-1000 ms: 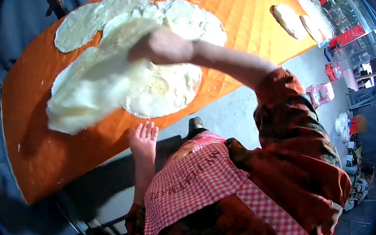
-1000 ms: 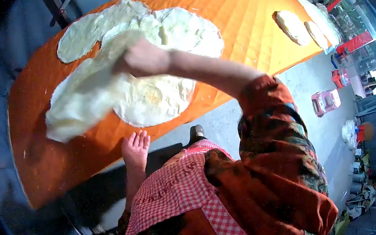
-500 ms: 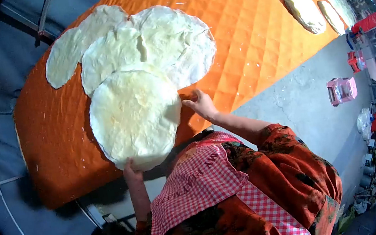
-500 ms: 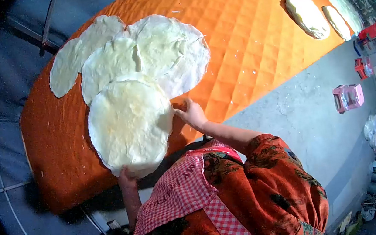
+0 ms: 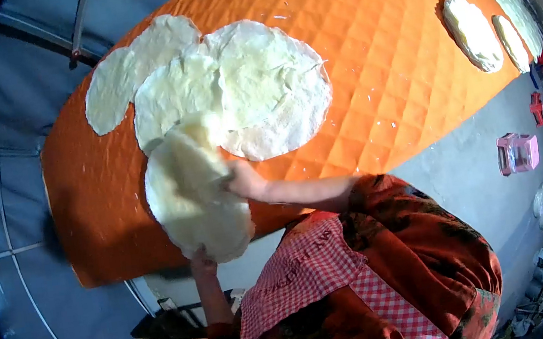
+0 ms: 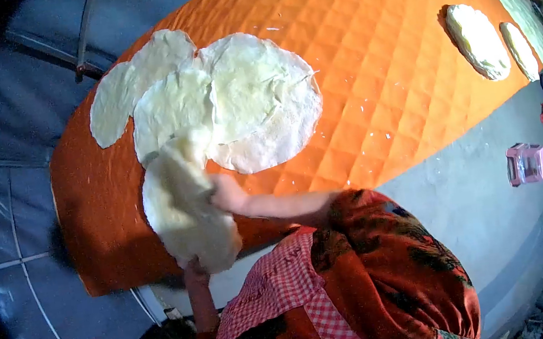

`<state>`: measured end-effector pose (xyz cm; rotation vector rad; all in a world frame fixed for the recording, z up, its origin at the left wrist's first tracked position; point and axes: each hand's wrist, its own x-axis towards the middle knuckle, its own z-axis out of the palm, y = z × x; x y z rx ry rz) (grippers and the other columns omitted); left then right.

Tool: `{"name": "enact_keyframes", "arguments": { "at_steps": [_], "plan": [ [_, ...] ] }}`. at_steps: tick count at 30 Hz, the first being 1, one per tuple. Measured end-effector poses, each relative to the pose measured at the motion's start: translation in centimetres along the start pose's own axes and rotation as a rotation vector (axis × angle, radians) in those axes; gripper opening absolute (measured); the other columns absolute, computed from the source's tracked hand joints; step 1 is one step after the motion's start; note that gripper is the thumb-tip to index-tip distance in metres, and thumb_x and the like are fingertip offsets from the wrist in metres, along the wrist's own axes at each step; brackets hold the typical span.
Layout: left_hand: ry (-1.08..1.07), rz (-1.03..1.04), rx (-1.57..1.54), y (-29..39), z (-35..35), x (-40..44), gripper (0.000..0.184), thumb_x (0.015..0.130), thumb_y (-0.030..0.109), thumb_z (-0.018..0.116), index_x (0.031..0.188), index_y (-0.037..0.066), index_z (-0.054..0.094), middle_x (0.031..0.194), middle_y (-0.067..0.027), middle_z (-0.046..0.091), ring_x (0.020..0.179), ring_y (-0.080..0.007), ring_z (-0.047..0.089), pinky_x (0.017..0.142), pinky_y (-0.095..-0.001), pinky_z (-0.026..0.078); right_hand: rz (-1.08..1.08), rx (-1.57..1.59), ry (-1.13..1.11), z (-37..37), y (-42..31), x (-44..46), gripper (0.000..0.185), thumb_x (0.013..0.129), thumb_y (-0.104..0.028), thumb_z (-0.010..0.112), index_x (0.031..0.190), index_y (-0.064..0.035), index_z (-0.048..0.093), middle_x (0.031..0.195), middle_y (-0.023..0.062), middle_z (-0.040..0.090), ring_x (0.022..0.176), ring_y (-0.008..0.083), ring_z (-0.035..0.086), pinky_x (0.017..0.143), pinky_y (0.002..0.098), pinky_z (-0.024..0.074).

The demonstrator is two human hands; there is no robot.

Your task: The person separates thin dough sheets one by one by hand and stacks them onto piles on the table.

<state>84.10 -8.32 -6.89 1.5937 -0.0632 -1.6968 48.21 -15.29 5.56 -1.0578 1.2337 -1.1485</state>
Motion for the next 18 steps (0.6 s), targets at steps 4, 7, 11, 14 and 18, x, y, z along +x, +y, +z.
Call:
{"name": "enact_keyframes", "arguments": {
  "at_steps": [4,7,11,14,18],
  "plan": [
    [-0.148,0.223,-0.194,-2.3,11.2,-8.9,0.047,0.090,0.013,0.054,0.133,0.004,0.039,0.133,-0.0131,0.045,0.118,-0.0286,0.045,0.100,-0.0475,0.039,-0.287,-0.158,-0.215,-0.2,-10.6,3.4,0.028,0.073,-0.006,0.071,0.098,0.0035,0.061,0.085,0.0146,0.068,0.080,0.0155,0.064,0.071,0.0324,0.0515],
    [-0.190,0.233,-0.381,0.1,14.2,-7.2,0.045,0.090,0.012,0.054,0.133,0.003,0.041,0.132,-0.0130,0.046,0.120,-0.0276,0.044,0.101,-0.0425,0.037,-0.343,-0.171,-0.090,-3.3,-13.1,7.3,0.022,0.073,-0.012,0.075,0.086,0.0013,0.063,0.072,0.0115,0.067,0.066,0.0128,0.063,0.060,0.0305,0.0518],
    [-0.204,0.367,-0.155,6.0,19.2,-3.3,0.050,0.086,0.012,0.060,0.131,0.001,0.042,0.130,-0.0124,0.047,0.117,-0.0266,0.047,0.096,-0.0425,0.041,-0.051,0.207,0.041,-8.4,-7.6,15.4,0.025,0.069,0.000,0.072,0.091,0.0041,0.060,0.080,0.0096,0.066,0.072,0.0169,0.064,0.064,0.0305,0.0531],
    [-0.071,0.485,0.083,8.3,22.2,1.2,0.051,0.081,0.009,0.064,0.126,-0.002,0.045,0.124,-0.0127,0.051,0.111,-0.0262,0.052,0.090,-0.0416,0.046,0.074,-0.639,0.340,-11.5,3.3,20.9,0.049,0.059,-0.028,0.081,0.092,0.0015,0.061,0.085,0.0172,0.066,0.078,0.0314,0.065,0.071,0.0391,0.0523],
    [0.189,0.488,0.277,8.9,22.7,7.5,0.052,0.079,0.006,0.062,0.127,-0.004,0.045,0.122,-0.0149,0.052,0.105,-0.0263,0.054,0.087,-0.0384,0.047,0.288,-0.584,0.508,-10.7,3.6,21.0,0.061,0.057,-0.037,0.081,0.100,0.0007,0.061,0.101,0.0195,0.063,0.094,0.0347,0.062,0.083,0.0454,0.0486]
  ]
}}
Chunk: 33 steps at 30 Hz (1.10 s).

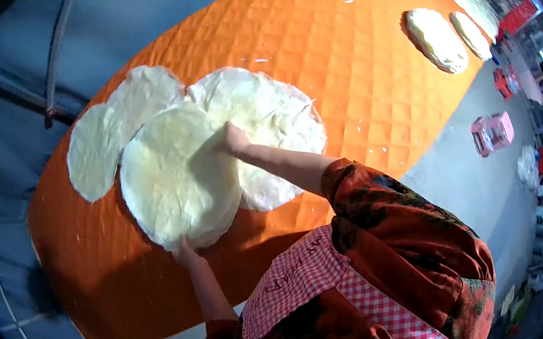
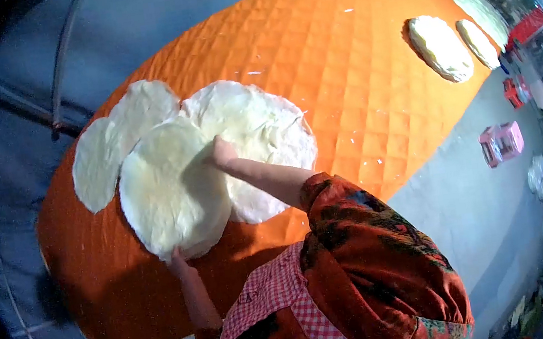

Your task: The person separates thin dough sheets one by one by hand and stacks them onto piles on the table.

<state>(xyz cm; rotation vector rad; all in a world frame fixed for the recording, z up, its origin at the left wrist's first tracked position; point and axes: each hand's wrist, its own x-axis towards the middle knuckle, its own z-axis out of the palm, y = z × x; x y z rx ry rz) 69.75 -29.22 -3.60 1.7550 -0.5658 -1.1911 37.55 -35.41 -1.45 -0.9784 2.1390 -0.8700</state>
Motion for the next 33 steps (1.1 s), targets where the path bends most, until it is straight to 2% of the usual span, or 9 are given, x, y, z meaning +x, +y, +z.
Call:
{"name": "enact_keyframes", "arguments": {
  "at_steps": [2,6,10,14,18,20,23,28,33],
  "plan": [
    [-0.143,0.122,-0.067,-1.7,-1.0,0.7,0.054,0.078,0.008,0.063,0.127,-0.004,0.044,0.122,-0.0161,0.051,0.106,-0.0287,0.053,0.089,-0.0422,0.046,0.075,0.081,-0.078,0.2,-0.3,0.7,0.059,0.056,-0.037,0.082,0.094,0.0026,0.061,0.091,0.0193,0.064,0.088,0.0330,0.062,0.077,0.0423,0.0496],
    [-0.212,-0.194,-0.104,0.3,-0.4,-1.6,0.057,0.078,0.013,0.065,0.128,-0.002,0.044,0.122,-0.0162,0.051,0.108,-0.0315,0.052,0.091,-0.0454,0.044,0.011,0.174,-0.336,0.1,-0.5,2.6,0.043,0.056,-0.028,0.082,0.077,0.0041,0.065,0.073,0.0136,0.064,0.070,0.0218,0.062,0.064,0.0360,0.0503],
    [-0.386,-0.049,-0.014,-0.4,1.4,-5.2,0.057,0.078,0.015,0.066,0.128,0.001,0.044,0.119,-0.0147,0.053,0.107,-0.0303,0.053,0.091,-0.0435,0.043,-0.028,0.363,-0.118,-6.9,-2.3,-0.5,0.031,0.059,-0.017,0.079,0.080,0.0029,0.067,0.067,0.0098,0.065,0.069,0.0166,0.062,0.063,0.0339,0.0504],
    [-0.516,-0.199,0.037,0.7,6.3,-10.3,0.056,0.078,0.017,0.068,0.126,0.001,0.045,0.115,-0.0135,0.055,0.103,-0.0266,0.054,0.090,-0.0404,0.043,0.022,0.506,-0.007,-15.7,4.9,-1.1,0.037,0.060,-0.014,0.077,0.092,0.0013,0.066,0.080,0.0103,0.067,0.077,0.0166,0.062,0.072,0.0334,0.0509],
    [-0.465,0.185,0.032,-5.2,9.5,-8.6,0.050,0.079,0.001,0.065,0.124,-0.003,0.044,0.111,-0.0117,0.057,0.100,-0.0217,0.055,0.087,-0.0343,0.045,-0.036,-0.100,0.200,-17.2,9.5,-1.3,0.053,0.059,-0.025,0.080,0.102,0.0004,0.064,0.094,0.0173,0.066,0.088,0.0295,0.064,0.078,0.0390,0.0504],
    [-0.521,0.129,0.057,-5.4,9.1,-7.7,0.051,0.078,0.003,0.065,0.124,-0.003,0.042,0.113,-0.0138,0.055,0.100,-0.0225,0.054,0.081,-0.0352,0.048,0.067,0.258,0.088,-17.3,11.2,0.1,0.066,0.055,-0.037,0.082,0.105,0.0010,0.062,0.100,0.0215,0.064,0.094,0.0359,0.061,0.081,0.0413,0.0492],
    [-0.355,0.215,0.316,-5.3,8.2,-7.7,0.058,0.078,0.009,0.067,0.129,0.002,0.039,0.115,-0.0157,0.051,0.091,-0.0238,0.054,0.072,-0.0322,0.048,-0.003,-0.224,0.350,-17.5,10.8,1.4,0.074,0.054,-0.046,0.081,0.105,0.0042,0.061,0.105,0.0216,0.063,0.098,0.0347,0.060,0.082,0.0415,0.0486],
    [-0.321,0.213,0.369,-1.7,8.6,-10.2,0.052,0.078,0.021,0.069,0.120,-0.002,0.046,0.118,-0.0177,0.049,0.102,-0.0243,0.050,0.083,-0.0347,0.044,0.163,-0.082,-0.108,-19.7,9.5,8.0,0.075,0.056,-0.050,0.079,0.106,0.0037,0.061,0.109,0.0206,0.062,0.102,0.0327,0.059,0.081,0.0404,0.0490],
    [-0.361,0.087,0.260,-0.8,10.2,-10.9,0.063,0.080,0.022,0.066,0.132,0.001,0.038,0.127,-0.0140,0.047,0.109,-0.0267,0.050,0.092,-0.0379,0.041,0.081,0.058,-0.342,-19.0,9.8,11.0,0.061,0.051,-0.041,0.084,0.092,0.0017,0.068,0.093,0.0182,0.066,0.087,0.0279,0.063,0.079,0.0391,0.0498]
  ]
}}
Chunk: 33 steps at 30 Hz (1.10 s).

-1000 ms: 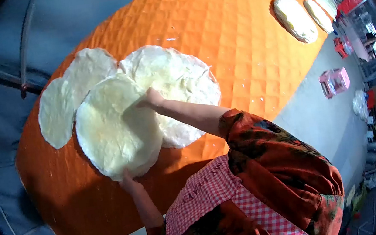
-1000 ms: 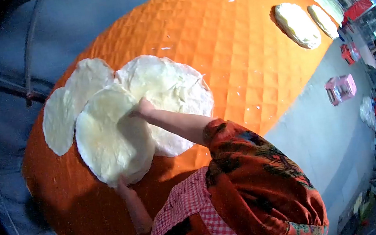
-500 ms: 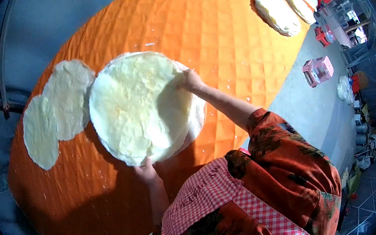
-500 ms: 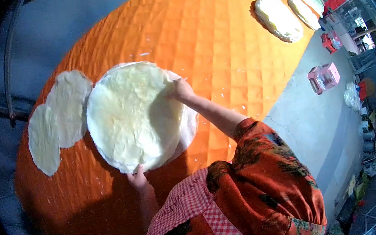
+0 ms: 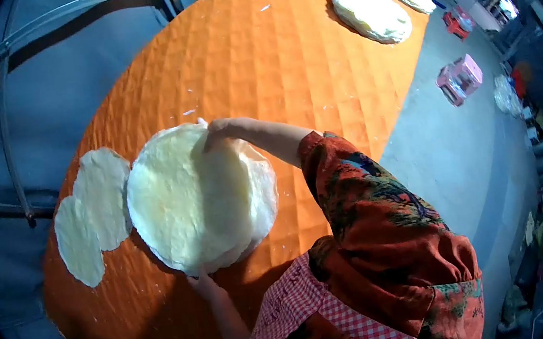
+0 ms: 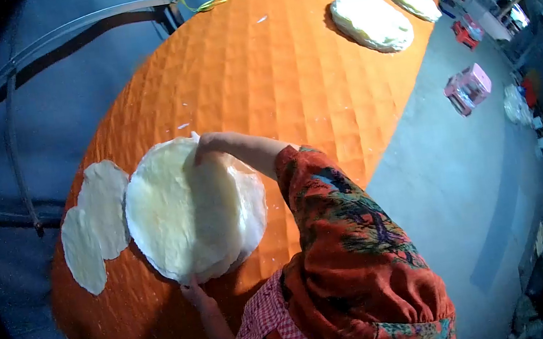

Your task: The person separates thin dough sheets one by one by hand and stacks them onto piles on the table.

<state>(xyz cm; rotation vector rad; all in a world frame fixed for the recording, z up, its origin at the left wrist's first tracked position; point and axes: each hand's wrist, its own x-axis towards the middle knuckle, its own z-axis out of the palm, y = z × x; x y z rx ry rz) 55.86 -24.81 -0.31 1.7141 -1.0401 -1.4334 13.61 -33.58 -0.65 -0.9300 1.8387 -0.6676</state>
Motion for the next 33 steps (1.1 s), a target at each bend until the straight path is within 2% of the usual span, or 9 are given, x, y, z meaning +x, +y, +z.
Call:
{"name": "enact_keyframes", "arguments": {
  "at_steps": [4,7,9,13,18,20,23,29,33],
  "plan": [
    [-0.030,0.038,-0.026,-0.7,0.5,-0.5,0.060,0.080,0.021,0.066,0.131,0.003,0.041,0.123,-0.0123,0.051,0.108,-0.0253,0.051,0.092,-0.0382,0.042,-0.080,0.073,0.083,1.8,2.6,2.0,0.040,0.051,-0.024,0.085,0.083,-0.0044,0.071,0.084,0.0083,0.067,0.077,0.0191,0.061,0.075,0.0364,0.0506],
    [-0.033,0.131,-0.113,-0.8,3.3,-0.5,0.049,0.080,0.018,0.066,0.123,0.003,0.047,0.113,-0.0098,0.055,0.101,-0.0222,0.053,0.087,-0.0366,0.045,-0.350,-0.039,0.033,-3.6,1.5,-1.5,0.029,0.065,-0.034,0.077,0.082,-0.0108,0.073,0.077,0.0035,0.068,0.073,0.0155,0.061,0.072,0.0343,0.0515],
    [-0.089,0.097,-0.128,0.5,5.1,-1.8,0.032,0.081,0.013,0.064,0.110,0.004,0.052,0.099,-0.0072,0.057,0.089,-0.0173,0.055,0.076,-0.0316,0.049,-0.123,0.152,0.123,-10.2,0.0,-7.5,0.034,0.069,-0.030,0.076,0.090,-0.0038,0.071,0.081,0.0060,0.068,0.076,0.0138,0.063,0.071,0.0332,0.0522],
    [0.004,0.337,-0.182,-2.2,3.2,2.9,0.021,0.084,0.005,0.061,0.103,0.004,0.053,0.090,-0.0038,0.057,0.076,-0.0108,0.055,0.066,-0.0248,0.048,-0.156,-0.007,0.427,-25.9,12.2,-13.1,0.023,0.072,-0.023,0.067,0.079,-0.0007,0.066,0.072,0.0013,0.060,0.064,0.0128,0.054,0.062,0.0316,0.0476],
    [0.256,0.688,0.294,0.8,-5.5,12.3,0.021,0.080,0.001,0.061,0.098,0.006,0.052,0.084,-0.0036,0.055,0.078,-0.0141,0.055,0.073,-0.0264,0.046,0.410,0.208,0.689,-40.5,40.3,-16.5,0.023,0.069,-0.014,0.071,0.085,-0.0007,0.063,0.075,0.0054,0.059,0.065,0.0194,0.056,0.059,0.0318,0.0469],
    [0.370,0.730,0.610,5.1,-8.9,16.6,0.027,0.078,0.006,0.064,0.102,0.006,0.052,0.096,-0.0093,0.055,0.092,-0.0227,0.055,0.084,-0.0341,0.045,0.589,-0.230,0.738,-39.9,34.8,-16.9,0.024,0.073,-0.015,0.068,0.092,-0.0009,0.061,0.082,0.0062,0.060,0.071,0.0188,0.057,0.062,0.0305,0.0479],
    [0.566,0.840,0.996,8.6,-11.8,24.3,0.050,0.076,0.012,0.066,0.122,0.008,0.047,0.129,-0.0145,0.046,0.124,-0.0320,0.040,0.102,-0.0478,0.033,0.134,-0.607,0.686,-31.4,18.7,-8.6,0.027,0.080,-0.016,0.063,0.102,-0.0011,0.058,0.091,0.0074,0.060,0.080,0.0178,0.059,0.067,0.0284,0.0494],
    [0.456,0.594,1.506,12.5,-16.3,34.4,0.055,0.082,0.008,0.051,0.136,0.012,0.039,0.146,-0.0086,0.030,0.140,-0.0278,0.016,0.106,-0.0577,0.017,-0.196,0.357,-0.051,6.1,-11.0,7.7,0.037,0.083,-0.017,0.066,0.112,0.0023,0.055,0.098,0.0099,0.064,0.090,0.0206,0.063,0.073,0.0324,0.0540],
    [0.375,0.622,1.405,13.0,-18.8,37.5,0.045,0.086,0.013,0.050,0.131,0.011,0.043,0.133,-0.0100,0.047,0.116,-0.0321,0.051,0.090,-0.0448,0.045,-0.046,0.698,-0.096,18.3,-20.3,12.9,0.030,0.080,-0.018,0.067,0.094,0.0069,0.060,0.087,0.0149,0.064,0.077,0.0235,0.064,0.064,0.0356,0.0550]
  ]
}}
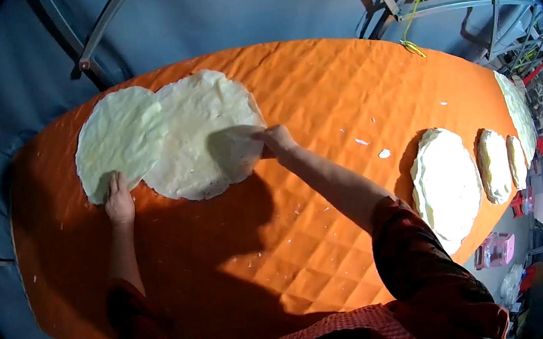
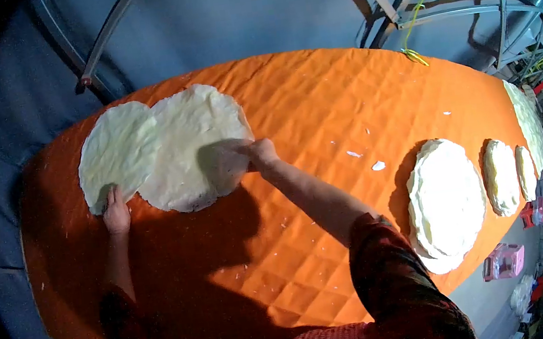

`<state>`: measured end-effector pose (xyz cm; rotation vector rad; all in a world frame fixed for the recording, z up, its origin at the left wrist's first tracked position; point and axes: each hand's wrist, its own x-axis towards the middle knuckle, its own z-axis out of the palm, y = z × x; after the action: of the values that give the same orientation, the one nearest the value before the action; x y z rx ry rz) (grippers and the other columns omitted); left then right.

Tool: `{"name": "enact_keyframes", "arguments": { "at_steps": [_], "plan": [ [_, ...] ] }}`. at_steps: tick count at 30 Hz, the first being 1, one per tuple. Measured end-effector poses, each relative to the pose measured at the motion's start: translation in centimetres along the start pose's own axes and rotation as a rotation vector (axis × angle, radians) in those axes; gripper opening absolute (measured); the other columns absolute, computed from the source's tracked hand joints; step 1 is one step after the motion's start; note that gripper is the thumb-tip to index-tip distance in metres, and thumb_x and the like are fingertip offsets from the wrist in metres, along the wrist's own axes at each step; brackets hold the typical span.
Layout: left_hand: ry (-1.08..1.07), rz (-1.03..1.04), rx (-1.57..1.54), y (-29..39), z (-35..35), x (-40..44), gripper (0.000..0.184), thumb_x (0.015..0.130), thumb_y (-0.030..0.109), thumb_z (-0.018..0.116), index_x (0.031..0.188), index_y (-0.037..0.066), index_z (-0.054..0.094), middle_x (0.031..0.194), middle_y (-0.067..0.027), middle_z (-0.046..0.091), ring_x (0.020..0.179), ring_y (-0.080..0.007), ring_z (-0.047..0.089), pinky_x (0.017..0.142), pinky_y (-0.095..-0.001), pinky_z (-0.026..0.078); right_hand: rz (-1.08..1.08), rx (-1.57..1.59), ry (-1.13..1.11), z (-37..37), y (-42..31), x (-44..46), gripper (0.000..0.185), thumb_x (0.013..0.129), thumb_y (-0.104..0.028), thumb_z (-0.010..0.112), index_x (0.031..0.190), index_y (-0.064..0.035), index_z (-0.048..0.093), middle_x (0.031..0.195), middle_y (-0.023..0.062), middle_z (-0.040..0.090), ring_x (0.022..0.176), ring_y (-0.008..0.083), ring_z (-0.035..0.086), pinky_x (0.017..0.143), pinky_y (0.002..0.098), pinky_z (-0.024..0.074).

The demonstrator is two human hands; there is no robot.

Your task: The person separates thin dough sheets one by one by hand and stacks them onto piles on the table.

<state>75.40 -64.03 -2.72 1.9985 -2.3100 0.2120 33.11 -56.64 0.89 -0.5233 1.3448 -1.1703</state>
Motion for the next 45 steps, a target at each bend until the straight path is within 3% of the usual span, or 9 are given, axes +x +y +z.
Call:
{"name": "enact_keyframes", "arguments": {
  "at_steps": [5,7,11,16,22,25,28,40,45],
  "plan": [
    [0.279,0.154,-0.009,3.2,-4.6,0.8,0.010,0.086,0.010,0.048,0.090,0.004,0.055,0.089,-0.0128,0.061,0.080,-0.0336,0.061,0.064,-0.0433,0.050,-0.296,-0.267,-0.186,-1.4,7.8,5.0,0.022,0.080,-0.015,0.063,0.092,0.0035,0.062,0.085,0.0123,0.064,0.074,0.0234,0.063,0.063,0.0362,0.0539],
    [0.390,0.286,-0.137,9.3,-8.7,-3.0,0.012,0.085,0.008,0.048,0.092,0.003,0.056,0.111,-0.0144,0.060,0.084,-0.0344,0.061,0.067,-0.0417,0.051,-0.276,0.073,-0.076,0.4,6.9,-3.1,0.010,0.081,-0.002,0.054,0.079,-0.0120,0.057,0.074,-0.0062,0.049,0.070,0.0136,0.053,0.050,0.0306,0.0400],
    [0.125,0.502,-0.432,21.9,-9.1,-15.0,0.022,0.085,0.008,0.049,0.104,0.001,0.058,0.129,-0.0176,0.050,0.105,-0.0362,0.055,0.082,-0.0444,0.049,-0.186,-0.065,0.006,-2.5,9.5,-17.2,0.025,0.082,-0.011,0.062,0.106,-0.0046,0.063,0.098,0.0027,0.065,0.094,0.0124,0.057,0.080,0.0324,0.0492],
    [-0.352,0.538,-0.247,30.9,-12.1,-25.8,0.028,0.077,0.006,0.059,0.104,0.003,0.057,0.119,-0.0165,0.054,0.106,-0.0368,0.052,0.086,-0.0443,0.045,0.057,0.222,0.153,-5.7,11.7,-22.0,0.030,0.079,-0.016,0.063,0.105,-0.0008,0.059,0.090,0.0086,0.065,0.080,0.0198,0.062,0.063,0.0337,0.0520],
    [0.379,0.621,-0.891,32.0,-17.3,-32.0,0.012,0.089,0.007,0.053,0.095,-0.002,0.058,0.093,-0.0164,0.059,0.079,-0.0306,0.057,0.071,-0.0394,0.048,-0.362,-0.177,0.220,-9.7,2.1,-16.5,0.022,0.070,-0.001,0.052,0.086,0.0043,0.066,0.070,0.0111,0.065,0.065,0.0168,0.060,0.057,0.0364,0.0497],
    [-0.404,0.204,-1.529,36.3,-18.7,-37.3,0.013,0.090,0.007,0.052,0.097,0.000,0.059,0.091,-0.0100,0.060,0.074,-0.0170,0.057,0.070,-0.0304,0.049,-0.419,-0.108,0.215,-18.2,-7.5,-25.8,0.020,0.071,-0.004,0.059,0.089,0.0025,0.066,0.073,0.0079,0.065,0.066,0.0163,0.060,0.058,0.0346,0.0489],
    [-1.067,0.001,-2.284,43.8,-17.5,-40.0,0.048,0.093,0.034,0.047,0.130,0.004,0.040,0.126,-0.0195,0.048,0.114,-0.0341,0.050,0.096,-0.0447,0.043,-0.498,0.202,0.197,-29.8,-9.2,-37.4,0.019,0.070,-0.005,0.063,0.088,0.0009,0.062,0.074,0.0038,0.061,0.063,0.0137,0.057,0.057,0.0294,0.0469],
    [-0.758,-0.497,-1.939,70.2,-17.4,-49.1,0.018,0.089,0.015,0.055,0.102,0.006,0.045,0.098,-0.0117,0.052,0.090,-0.0246,0.056,0.082,-0.0409,0.053,0.296,0.148,0.162,-56.2,7.9,-51.5,0.028,0.086,-0.022,0.063,0.078,0.0045,0.058,0.065,0.0149,0.062,0.053,0.0273,0.064,0.046,0.0331,0.0519],
    [-0.726,-0.562,-1.978,70.7,-17.3,-49.0,0.025,0.093,0.021,0.050,0.110,0.007,0.040,0.108,-0.0148,0.050,0.096,-0.0271,0.054,0.081,-0.0415,0.053,-0.804,-0.960,0.295,-55.4,6.3,-52.8,0.028,0.072,-0.022,0.071,0.092,-0.0057,0.061,0.089,0.0079,0.063,0.087,0.0275,0.061,0.071,0.0364,0.0489]
  ]
}}
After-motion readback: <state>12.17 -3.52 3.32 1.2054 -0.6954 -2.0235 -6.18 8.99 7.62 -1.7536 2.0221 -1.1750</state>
